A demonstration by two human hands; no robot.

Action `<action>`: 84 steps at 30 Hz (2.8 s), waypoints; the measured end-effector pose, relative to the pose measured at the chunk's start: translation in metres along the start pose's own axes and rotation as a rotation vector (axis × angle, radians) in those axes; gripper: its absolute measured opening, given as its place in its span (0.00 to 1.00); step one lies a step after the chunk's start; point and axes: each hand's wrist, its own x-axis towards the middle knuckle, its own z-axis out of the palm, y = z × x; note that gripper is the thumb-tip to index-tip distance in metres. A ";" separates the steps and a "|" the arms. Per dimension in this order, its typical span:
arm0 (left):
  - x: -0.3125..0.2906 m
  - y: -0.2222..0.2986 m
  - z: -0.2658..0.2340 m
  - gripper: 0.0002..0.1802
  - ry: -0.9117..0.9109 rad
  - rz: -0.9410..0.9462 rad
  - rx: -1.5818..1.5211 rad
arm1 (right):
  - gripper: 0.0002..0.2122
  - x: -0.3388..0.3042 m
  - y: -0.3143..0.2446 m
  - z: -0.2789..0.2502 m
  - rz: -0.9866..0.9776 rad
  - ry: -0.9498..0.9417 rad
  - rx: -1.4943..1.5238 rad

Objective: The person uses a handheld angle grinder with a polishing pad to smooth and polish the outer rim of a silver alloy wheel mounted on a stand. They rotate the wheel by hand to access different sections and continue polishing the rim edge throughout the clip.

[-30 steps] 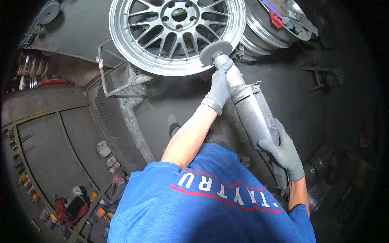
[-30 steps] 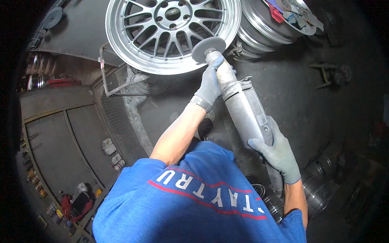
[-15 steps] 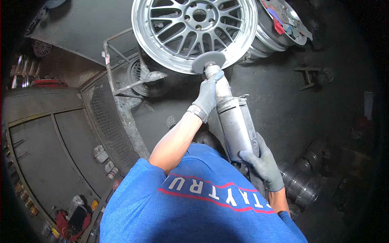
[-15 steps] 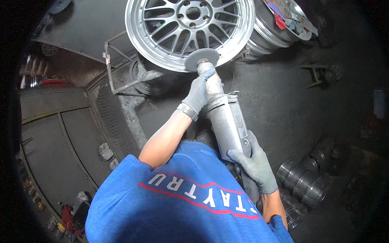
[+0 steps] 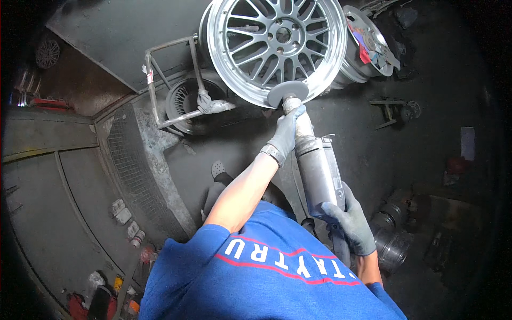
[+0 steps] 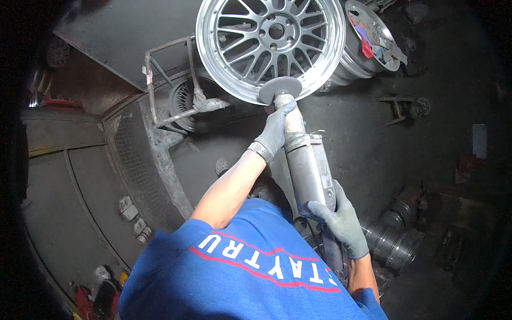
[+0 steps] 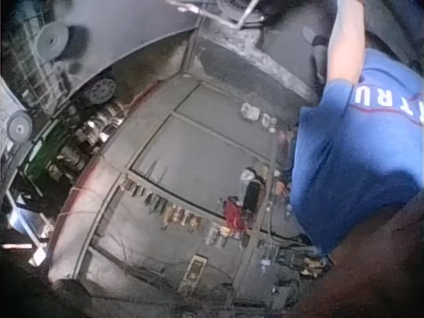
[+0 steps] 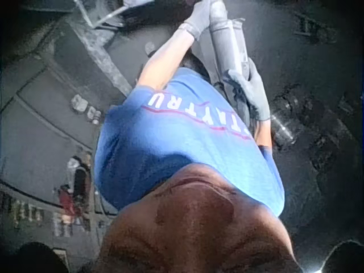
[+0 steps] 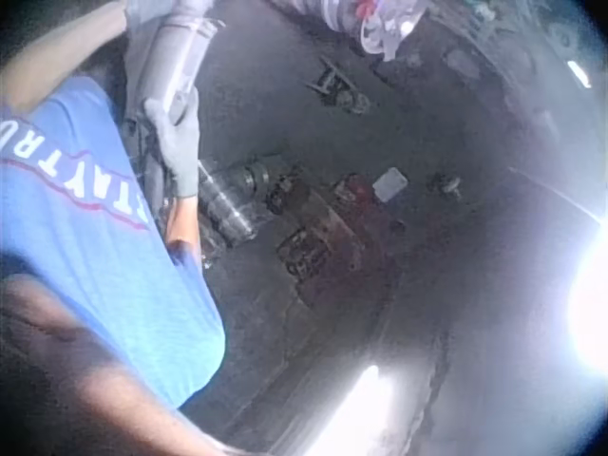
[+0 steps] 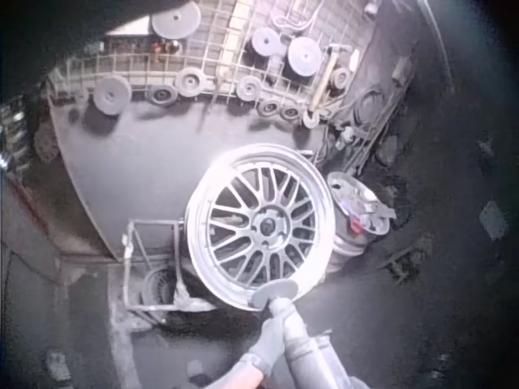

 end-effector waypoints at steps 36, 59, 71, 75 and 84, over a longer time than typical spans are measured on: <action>0.086 -0.077 0.042 0.24 -0.112 0.006 -0.048 | 0.46 0.076 0.078 -0.134 -0.071 0.037 -0.244; -0.022 -0.014 -0.022 0.21 0.206 0.438 0.334 | 0.44 0.126 0.144 -0.071 -0.208 -0.326 0.056; 0.070 -0.101 0.038 0.21 0.125 0.388 0.331 | 0.43 0.135 0.202 -0.132 -0.199 -0.123 0.109; 0.046 -0.093 0.025 0.21 0.161 0.399 0.291 | 0.42 0.133 0.194 -0.130 -0.230 -0.199 0.065; -0.017 -0.017 -0.008 0.19 0.315 0.608 0.297 | 0.40 0.171 0.140 -0.098 -0.273 -0.460 0.009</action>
